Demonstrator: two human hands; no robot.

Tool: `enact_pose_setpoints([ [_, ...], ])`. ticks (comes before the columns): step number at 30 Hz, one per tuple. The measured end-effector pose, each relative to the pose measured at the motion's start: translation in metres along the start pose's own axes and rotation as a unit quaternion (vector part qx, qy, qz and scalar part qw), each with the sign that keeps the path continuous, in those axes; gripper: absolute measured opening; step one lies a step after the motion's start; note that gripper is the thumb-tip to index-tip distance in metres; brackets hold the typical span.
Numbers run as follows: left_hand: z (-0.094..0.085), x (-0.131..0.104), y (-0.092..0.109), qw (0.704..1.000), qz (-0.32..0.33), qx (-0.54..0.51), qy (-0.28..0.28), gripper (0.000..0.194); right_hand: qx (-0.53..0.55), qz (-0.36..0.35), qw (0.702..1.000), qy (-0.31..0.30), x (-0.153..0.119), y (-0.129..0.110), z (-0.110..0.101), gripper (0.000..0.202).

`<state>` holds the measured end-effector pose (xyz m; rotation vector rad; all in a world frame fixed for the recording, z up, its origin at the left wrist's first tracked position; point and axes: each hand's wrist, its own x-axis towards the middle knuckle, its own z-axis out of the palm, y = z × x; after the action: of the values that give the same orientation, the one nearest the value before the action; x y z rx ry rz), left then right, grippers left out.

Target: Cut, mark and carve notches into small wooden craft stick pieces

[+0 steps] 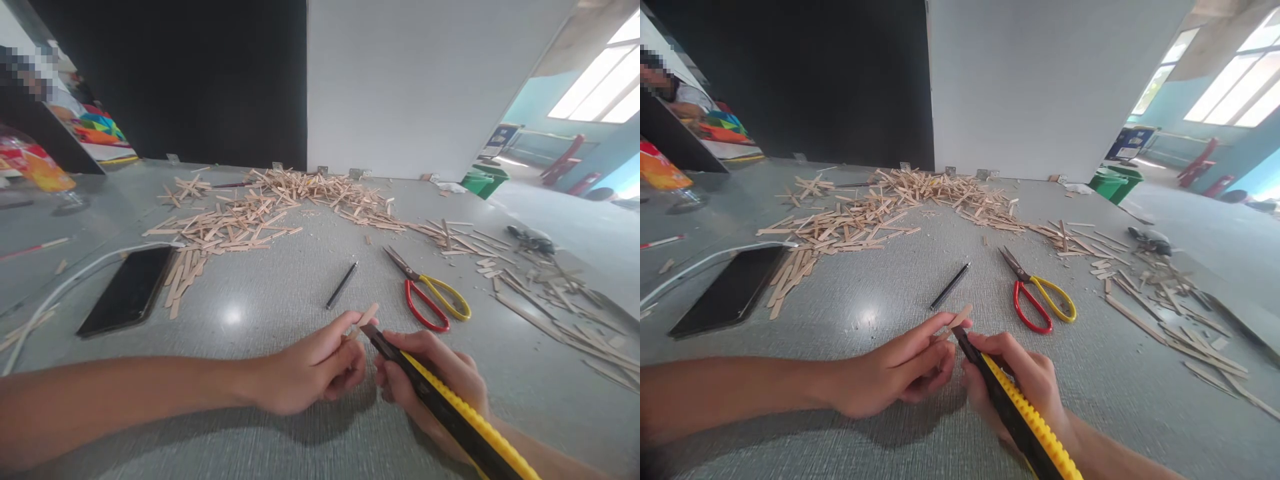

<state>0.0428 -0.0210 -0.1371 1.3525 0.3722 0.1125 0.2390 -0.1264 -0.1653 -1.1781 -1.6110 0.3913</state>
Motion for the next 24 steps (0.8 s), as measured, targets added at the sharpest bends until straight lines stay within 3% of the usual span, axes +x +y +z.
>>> enact_pose_setpoints([
  [15, 0.016, -0.007, -0.007, 0.987, 0.077, 0.128, 0.059, 0.036, 0.032, 0.014, 0.999, 0.039, -0.007, -0.010, 0.011, 0.022],
  [21, 0.014, -0.005, -0.005, 0.978, 0.093, 0.178, 0.053, 0.038, 0.075, 0.086, 0.992, 0.055, -0.001, -0.020, 0.015, 0.005],
  [24, 0.014, -0.004, -0.006, 0.976, 0.092, 0.186, 0.058, 0.040, 0.094, 0.117, 0.987, 0.053, 0.000, -0.021, 0.015, 0.007],
])
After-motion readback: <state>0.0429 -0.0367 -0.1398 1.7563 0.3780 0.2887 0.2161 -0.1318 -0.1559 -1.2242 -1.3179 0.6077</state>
